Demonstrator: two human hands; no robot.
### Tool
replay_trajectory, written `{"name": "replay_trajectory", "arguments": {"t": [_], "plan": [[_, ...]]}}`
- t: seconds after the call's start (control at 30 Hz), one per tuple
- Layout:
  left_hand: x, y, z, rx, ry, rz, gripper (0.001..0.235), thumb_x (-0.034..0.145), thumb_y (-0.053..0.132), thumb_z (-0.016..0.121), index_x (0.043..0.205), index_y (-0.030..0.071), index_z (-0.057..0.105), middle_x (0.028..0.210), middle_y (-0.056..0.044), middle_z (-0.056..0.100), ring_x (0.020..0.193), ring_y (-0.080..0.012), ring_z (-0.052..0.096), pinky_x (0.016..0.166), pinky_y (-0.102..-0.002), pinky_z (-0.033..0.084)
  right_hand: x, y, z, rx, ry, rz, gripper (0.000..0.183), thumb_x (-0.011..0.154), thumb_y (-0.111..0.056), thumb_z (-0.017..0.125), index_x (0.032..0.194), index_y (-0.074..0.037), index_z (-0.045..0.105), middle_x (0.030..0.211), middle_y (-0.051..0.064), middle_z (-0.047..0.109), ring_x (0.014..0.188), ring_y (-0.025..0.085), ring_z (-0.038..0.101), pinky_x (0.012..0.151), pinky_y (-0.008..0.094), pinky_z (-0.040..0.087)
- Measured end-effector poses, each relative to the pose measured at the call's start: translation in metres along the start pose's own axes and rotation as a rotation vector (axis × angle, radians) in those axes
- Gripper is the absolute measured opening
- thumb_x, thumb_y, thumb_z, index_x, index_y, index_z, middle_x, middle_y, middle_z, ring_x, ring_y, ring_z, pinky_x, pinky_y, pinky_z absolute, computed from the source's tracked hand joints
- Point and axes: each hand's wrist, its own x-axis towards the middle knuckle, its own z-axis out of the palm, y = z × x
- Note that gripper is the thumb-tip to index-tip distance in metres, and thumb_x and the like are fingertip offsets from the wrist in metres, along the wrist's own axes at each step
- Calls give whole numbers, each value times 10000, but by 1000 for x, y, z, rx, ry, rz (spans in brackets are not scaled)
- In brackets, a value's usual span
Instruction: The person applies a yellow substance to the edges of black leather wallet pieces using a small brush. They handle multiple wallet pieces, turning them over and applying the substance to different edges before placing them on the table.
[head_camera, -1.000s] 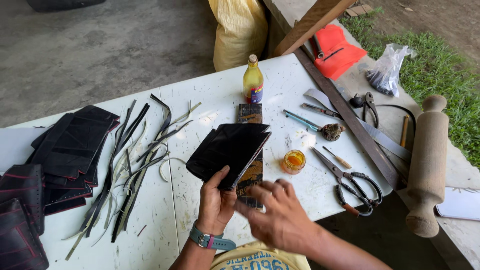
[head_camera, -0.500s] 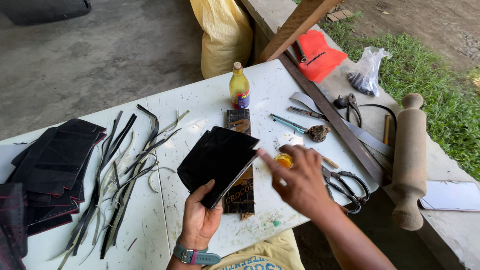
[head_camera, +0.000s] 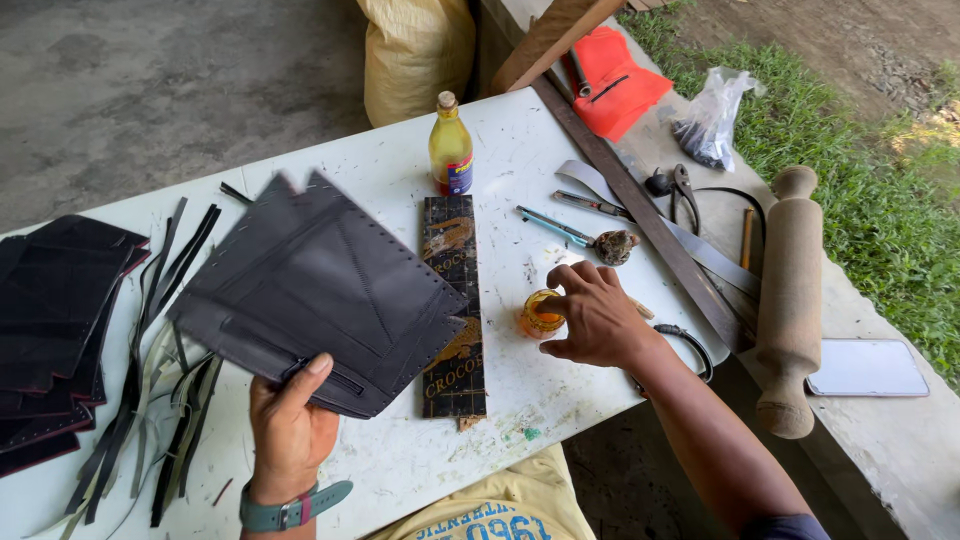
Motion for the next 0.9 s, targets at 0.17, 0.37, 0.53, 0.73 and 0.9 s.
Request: {"name": "replay_trajectory", "arguments": {"t": [0.17,0.37,0.53,0.73,0.9], "plan": [[6,-14,16,1,103,-117,430,881,2,690,1305,-2,618,1250,-129,678,1120,-257,668,978,-450,547,10,-6,1,-101,-153,21,521,774,-543,805,1150,-187,756,1344,-4,526,1253,222,418,1097,380,335],[7,-28,6,7,-18,-48,442,871,31,745,1294,17,619,1238,-96,687,1138,-216,664,1017,-409,545,-30,3,-10,23,214,-18,565,692,-474,824,1225,-294,772,1367,65,538,1286,299,417,1070,458,319],[11,-42,-5,220,1,-44,346,992,28,729,1310,-70,632,1175,-127,665,1055,-216,623,948,-375,519,-38,-1,-5,33,119,44,539,717,-459,802,1236,-318,755,1394,37,544,1304,269,425,1078,426,333],[14,-7,19,6,40,-127,477,808,57,727,1275,111,644,1139,-30,741,1050,-157,703,916,-348,580,-45,10,-10,107,250,-67,360,719,-377,845,1057,-262,797,1344,48,607,1237,268,495,1060,446,349],[37,-2,13,263,-111,-120,269,894,68,738,1148,-17,716,1063,-82,764,948,-182,702,859,-351,579,-58,18,-24,406,603,-67,449,764,-287,821,1172,-120,736,1226,83,677,1158,240,631,1001,391,462]]}}
